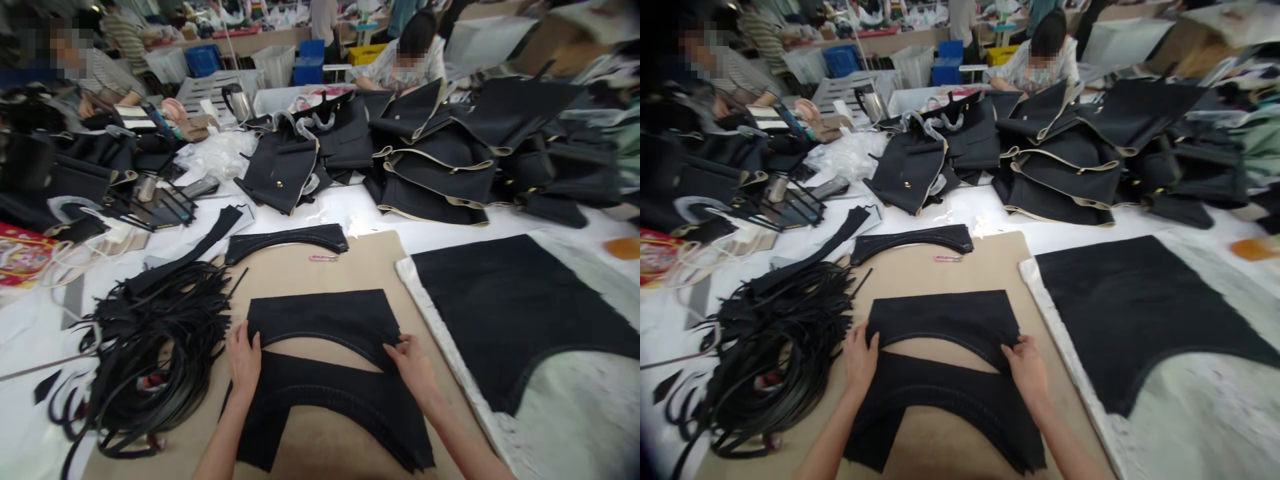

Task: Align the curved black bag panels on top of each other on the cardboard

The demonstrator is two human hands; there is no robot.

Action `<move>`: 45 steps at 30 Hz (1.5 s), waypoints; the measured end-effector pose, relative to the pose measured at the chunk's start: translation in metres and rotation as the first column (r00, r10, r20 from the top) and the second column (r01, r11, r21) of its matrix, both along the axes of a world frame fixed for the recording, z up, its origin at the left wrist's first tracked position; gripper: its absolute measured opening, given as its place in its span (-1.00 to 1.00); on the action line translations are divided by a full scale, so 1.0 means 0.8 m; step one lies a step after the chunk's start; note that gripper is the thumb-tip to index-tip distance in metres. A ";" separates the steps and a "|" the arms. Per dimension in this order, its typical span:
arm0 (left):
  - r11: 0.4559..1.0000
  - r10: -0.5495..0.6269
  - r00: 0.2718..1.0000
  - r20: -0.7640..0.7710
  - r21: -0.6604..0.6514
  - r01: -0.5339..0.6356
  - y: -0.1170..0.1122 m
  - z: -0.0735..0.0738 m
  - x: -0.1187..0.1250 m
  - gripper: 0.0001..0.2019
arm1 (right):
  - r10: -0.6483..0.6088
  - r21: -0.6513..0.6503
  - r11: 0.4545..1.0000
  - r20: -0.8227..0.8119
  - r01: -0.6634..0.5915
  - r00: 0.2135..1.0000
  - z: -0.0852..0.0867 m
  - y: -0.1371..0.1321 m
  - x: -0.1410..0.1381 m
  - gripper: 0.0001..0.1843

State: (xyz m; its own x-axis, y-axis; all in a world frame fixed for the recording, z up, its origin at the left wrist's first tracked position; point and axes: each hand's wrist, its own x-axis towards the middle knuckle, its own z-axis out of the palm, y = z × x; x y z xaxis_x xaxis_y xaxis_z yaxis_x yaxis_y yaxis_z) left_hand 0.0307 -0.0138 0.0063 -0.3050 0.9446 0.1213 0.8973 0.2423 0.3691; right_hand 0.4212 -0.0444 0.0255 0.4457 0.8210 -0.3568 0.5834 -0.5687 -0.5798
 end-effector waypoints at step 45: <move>0.912 -0.405 0.889 -0.216 -0.026 0.409 -0.020 -0.029 -0.003 -0.77 | 0.281 -0.045 0.959 0.253 -0.279 0.926 -0.032 0.089 0.018 -0.69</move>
